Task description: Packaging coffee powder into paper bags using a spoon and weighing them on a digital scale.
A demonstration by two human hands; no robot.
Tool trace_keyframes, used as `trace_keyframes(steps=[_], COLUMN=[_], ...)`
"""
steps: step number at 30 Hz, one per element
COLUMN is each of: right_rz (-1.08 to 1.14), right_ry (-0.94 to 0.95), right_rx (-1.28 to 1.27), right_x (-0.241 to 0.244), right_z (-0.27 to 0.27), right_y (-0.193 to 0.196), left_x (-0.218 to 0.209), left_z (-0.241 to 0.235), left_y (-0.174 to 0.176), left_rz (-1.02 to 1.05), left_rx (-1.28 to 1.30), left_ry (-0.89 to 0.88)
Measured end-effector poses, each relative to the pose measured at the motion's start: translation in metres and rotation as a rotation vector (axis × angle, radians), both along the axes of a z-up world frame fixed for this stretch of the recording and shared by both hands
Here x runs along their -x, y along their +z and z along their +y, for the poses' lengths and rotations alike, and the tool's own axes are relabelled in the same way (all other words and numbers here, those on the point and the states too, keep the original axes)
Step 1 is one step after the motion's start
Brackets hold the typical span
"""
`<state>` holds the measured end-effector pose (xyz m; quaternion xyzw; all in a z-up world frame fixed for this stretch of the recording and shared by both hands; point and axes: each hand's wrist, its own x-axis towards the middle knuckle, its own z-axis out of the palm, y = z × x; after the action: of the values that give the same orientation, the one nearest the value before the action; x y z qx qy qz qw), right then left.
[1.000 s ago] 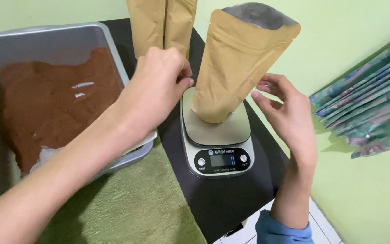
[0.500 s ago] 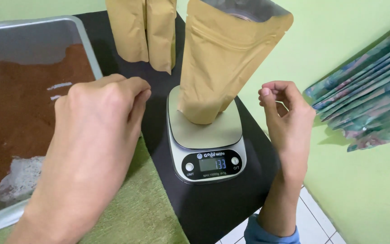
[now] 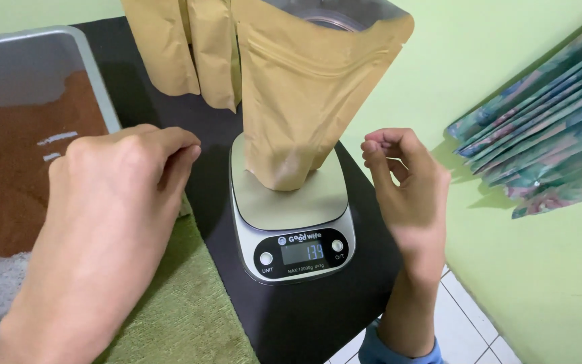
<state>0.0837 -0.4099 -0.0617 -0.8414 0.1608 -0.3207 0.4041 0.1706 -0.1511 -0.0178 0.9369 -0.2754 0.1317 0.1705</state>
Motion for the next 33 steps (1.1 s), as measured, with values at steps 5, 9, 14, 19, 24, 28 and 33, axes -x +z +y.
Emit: trace_keyframes(steps=[5,9,14,19,24,28,33], right_rz=[0.023,0.054,0.049,0.052,0.130,0.113,0.173], right_ry=[0.000,-0.011,-0.001,0.014,0.045,0.177,0.190], right_rx=[0.001,-0.011,-0.011,-0.012,0.075,0.039,0.185], right_x=[0.001,0.001,0.002,0.001,-0.004,-0.010,-0.025], right_z=[0.002,0.004,0.003,0.003,0.007,0.017,0.003], right_y=[0.002,0.004,0.003,0.002,0.002,0.010,-0.008], left_x=[0.002,0.002,0.002,0.002,0.007,0.013,0.011], left_z=[-0.001,-0.002,-0.001,-0.002,0.000,0.008,0.033], left_y=[0.005,0.005,0.003,0.004,0.014,0.029,0.044], left_rz=[0.039,0.044,0.020,0.035,0.053,0.067,0.021], left_rx=[0.013,0.038,0.060,0.042,0.125,0.209,0.413], left_ry=[0.003,-0.019,-0.034,-0.028,-0.084,-0.088,-0.190])
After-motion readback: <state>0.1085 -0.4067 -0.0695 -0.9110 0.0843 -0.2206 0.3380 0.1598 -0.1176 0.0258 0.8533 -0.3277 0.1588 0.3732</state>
